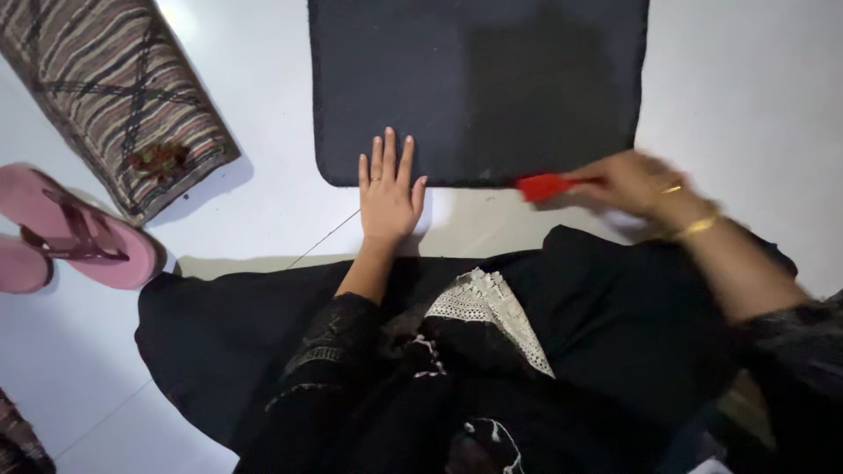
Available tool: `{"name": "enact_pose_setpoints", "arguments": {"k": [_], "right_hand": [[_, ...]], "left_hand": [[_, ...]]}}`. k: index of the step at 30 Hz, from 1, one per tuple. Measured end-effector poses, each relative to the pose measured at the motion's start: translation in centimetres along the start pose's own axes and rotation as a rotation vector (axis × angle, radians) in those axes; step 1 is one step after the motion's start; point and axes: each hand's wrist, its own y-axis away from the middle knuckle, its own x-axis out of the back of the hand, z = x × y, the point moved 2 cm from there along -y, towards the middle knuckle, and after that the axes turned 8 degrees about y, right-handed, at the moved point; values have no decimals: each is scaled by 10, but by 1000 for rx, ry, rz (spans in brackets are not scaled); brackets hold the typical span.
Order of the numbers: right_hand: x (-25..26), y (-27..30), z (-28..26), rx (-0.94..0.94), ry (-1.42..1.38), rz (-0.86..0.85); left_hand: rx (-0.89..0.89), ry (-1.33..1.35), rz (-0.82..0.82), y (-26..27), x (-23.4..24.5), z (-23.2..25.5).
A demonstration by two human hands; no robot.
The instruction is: The person sits on the floor and uses a red brush to clean a small floral-patterned rug. They brush the top side, flip the rug over, and continue brushing the black underside.
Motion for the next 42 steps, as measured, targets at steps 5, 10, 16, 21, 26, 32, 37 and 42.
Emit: {"name": "enact_pose_setpoints", "arguments": {"k": [5,10,16,21,26,32,37,42], "right_hand": [[14,-3,-6,74,-39,59],[8,-25,-67,215,14,28],[20,-12,71,-88,-15,-17],[3,-18,30,137,-291,130],[-2,-53,-18,311,35,-29],[22,12,142,-185,-93,70],[3,-14,65,221,-163,222],[4,-35,52,357,-57,126]], "left_hand": [[-1,-13,21,-2,-1,-2],[-4,-17,32,0,-2,-1],[14,-47,30,-1,1,6],[11,-49,4,0,2,5],[13,-51,0,-4,0,5],[5,-57,-5,-2,0,6],[-4,-102,-7,-5,-2,4],[-4,-84,0,-3,-5,3]]}}
